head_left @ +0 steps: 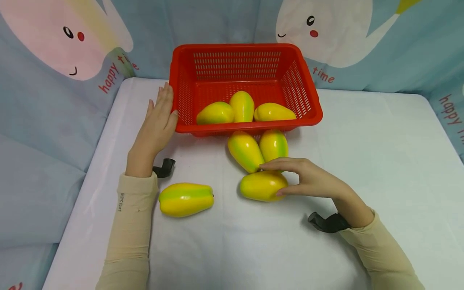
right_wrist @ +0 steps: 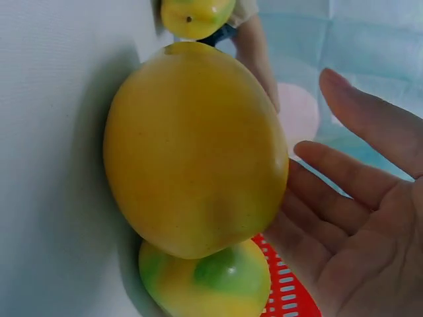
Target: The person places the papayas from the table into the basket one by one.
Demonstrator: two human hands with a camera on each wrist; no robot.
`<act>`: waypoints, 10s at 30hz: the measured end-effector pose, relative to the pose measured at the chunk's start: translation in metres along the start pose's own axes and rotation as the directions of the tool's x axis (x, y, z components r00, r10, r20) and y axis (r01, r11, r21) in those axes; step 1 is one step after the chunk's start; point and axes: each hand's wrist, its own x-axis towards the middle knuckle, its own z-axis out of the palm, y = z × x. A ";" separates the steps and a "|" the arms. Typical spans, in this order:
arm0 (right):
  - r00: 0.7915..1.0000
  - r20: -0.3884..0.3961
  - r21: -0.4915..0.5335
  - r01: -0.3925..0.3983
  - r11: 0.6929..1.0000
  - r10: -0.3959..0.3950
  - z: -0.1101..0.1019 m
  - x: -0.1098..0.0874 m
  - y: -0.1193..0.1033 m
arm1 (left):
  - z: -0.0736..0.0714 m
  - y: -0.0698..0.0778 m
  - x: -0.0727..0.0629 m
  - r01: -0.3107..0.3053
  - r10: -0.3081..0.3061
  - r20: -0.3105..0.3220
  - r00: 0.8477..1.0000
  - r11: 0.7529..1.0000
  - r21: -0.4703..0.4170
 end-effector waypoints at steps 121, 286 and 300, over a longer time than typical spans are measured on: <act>0.971 -0.237 0.059 0.037 0.998 -0.022 -0.064 0.035 0.006 | 0.001 0.001 0.000 -0.005 0.004 -0.023 1.000 1.000 -0.007; 0.857 -0.513 0.130 0.126 0.984 -0.042 -0.048 0.010 0.024 | 0.005 -0.001 0.000 -0.020 0.020 -0.020 1.000 1.000 -0.008; 0.967 -0.242 0.024 0.089 0.996 -0.080 -0.044 -0.006 0.019 | 0.002 -0.001 -0.001 -0.006 0.006 -0.017 1.000 1.000 -0.001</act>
